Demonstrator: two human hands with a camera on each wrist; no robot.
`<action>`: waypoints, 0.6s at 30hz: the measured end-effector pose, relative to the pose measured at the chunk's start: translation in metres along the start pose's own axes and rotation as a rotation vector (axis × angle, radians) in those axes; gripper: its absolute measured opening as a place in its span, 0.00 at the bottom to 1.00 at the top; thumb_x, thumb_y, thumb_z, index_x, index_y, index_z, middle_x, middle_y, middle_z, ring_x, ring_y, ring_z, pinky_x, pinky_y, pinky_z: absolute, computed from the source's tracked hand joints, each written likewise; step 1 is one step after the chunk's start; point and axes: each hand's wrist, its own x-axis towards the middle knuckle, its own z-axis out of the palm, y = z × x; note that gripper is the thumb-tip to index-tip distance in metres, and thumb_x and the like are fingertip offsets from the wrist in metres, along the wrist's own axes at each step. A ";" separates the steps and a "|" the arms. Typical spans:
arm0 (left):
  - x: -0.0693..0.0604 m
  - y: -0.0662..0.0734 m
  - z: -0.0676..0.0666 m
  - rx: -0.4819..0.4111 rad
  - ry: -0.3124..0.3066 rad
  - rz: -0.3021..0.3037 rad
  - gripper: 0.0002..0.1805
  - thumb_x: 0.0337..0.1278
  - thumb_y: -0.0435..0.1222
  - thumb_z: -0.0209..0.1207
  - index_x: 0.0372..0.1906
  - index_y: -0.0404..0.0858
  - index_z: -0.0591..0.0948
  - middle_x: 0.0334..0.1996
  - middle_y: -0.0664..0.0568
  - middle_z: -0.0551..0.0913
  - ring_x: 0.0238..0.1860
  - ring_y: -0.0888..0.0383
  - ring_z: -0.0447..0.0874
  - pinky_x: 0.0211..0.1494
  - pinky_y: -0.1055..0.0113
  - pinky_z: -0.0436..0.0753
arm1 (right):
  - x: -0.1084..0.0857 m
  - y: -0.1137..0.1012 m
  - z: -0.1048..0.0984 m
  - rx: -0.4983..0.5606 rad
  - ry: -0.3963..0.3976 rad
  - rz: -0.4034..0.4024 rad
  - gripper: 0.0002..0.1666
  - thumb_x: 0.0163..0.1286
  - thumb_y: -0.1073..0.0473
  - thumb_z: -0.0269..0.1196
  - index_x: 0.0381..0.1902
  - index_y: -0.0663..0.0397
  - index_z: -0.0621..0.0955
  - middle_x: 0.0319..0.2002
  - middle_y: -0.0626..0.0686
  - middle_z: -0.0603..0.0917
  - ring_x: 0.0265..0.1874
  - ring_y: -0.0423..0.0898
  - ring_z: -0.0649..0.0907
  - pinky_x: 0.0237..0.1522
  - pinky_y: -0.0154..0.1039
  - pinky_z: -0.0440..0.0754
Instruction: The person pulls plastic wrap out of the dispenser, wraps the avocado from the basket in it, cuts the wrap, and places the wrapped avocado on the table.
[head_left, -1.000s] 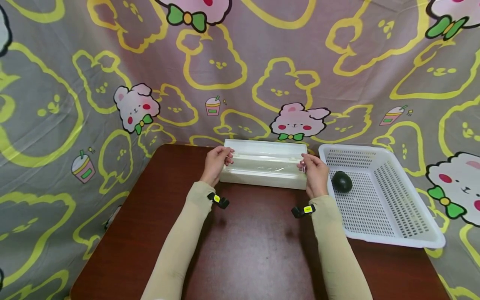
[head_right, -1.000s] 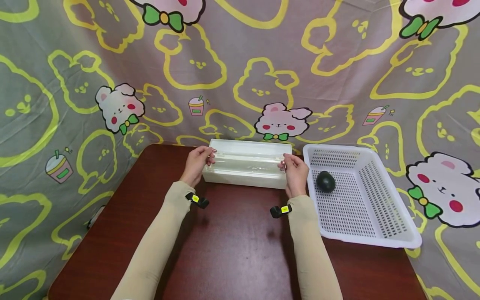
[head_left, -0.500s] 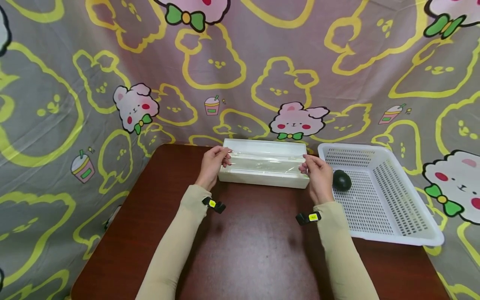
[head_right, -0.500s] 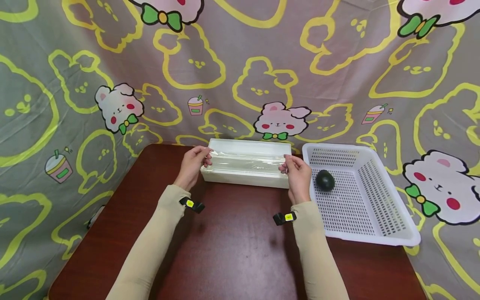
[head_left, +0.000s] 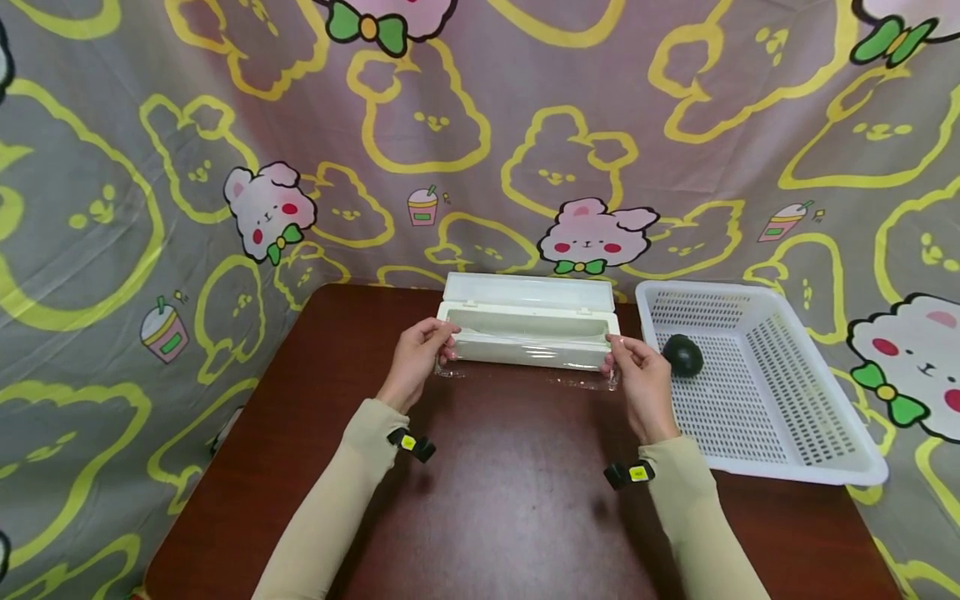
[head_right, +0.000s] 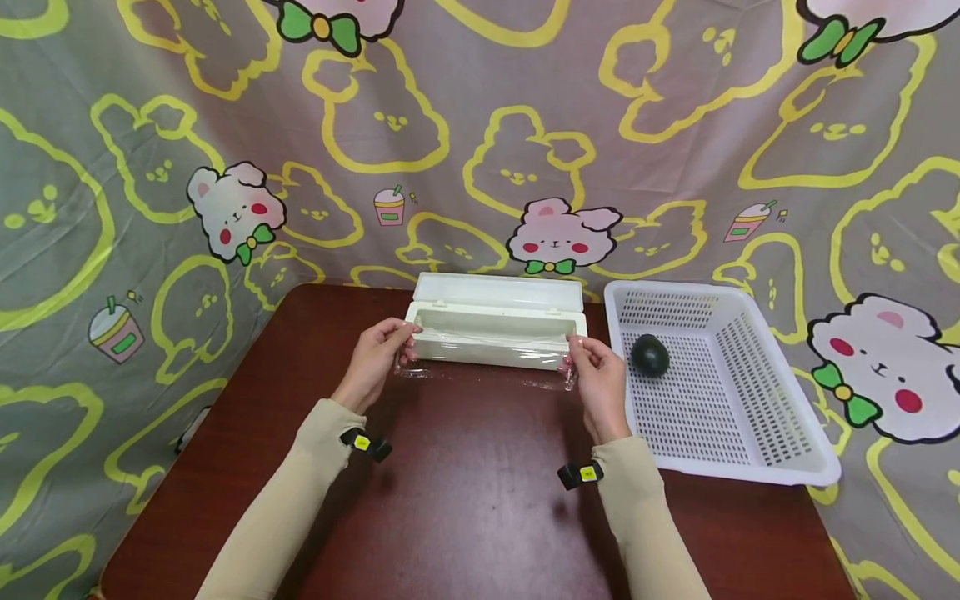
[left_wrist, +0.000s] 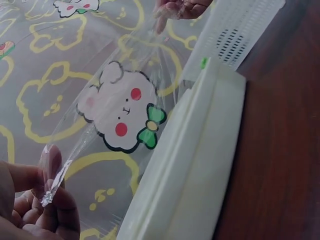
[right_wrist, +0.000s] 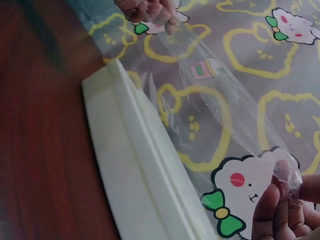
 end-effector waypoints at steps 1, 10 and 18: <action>-0.003 -0.001 -0.001 0.009 -0.002 -0.003 0.13 0.76 0.35 0.58 0.47 0.25 0.83 0.26 0.52 0.81 0.24 0.62 0.82 0.28 0.73 0.78 | -0.002 0.001 -0.001 -0.011 -0.008 0.002 0.21 0.78 0.57 0.62 0.58 0.71 0.80 0.26 0.44 0.84 0.24 0.37 0.84 0.29 0.28 0.84; -0.027 -0.018 -0.012 0.039 -0.045 -0.056 0.15 0.75 0.36 0.59 0.50 0.24 0.82 0.28 0.50 0.84 0.26 0.60 0.85 0.31 0.71 0.81 | -0.021 0.015 -0.009 -0.119 -0.052 -0.006 0.22 0.79 0.56 0.61 0.58 0.71 0.81 0.24 0.43 0.85 0.22 0.36 0.85 0.26 0.30 0.83; -0.042 -0.033 -0.019 0.080 -0.080 -0.102 0.16 0.76 0.37 0.59 0.53 0.27 0.84 0.29 0.50 0.85 0.26 0.61 0.84 0.29 0.73 0.80 | -0.033 0.028 -0.017 -0.200 -0.088 0.002 0.22 0.79 0.56 0.61 0.58 0.70 0.81 0.26 0.46 0.85 0.22 0.36 0.84 0.25 0.30 0.83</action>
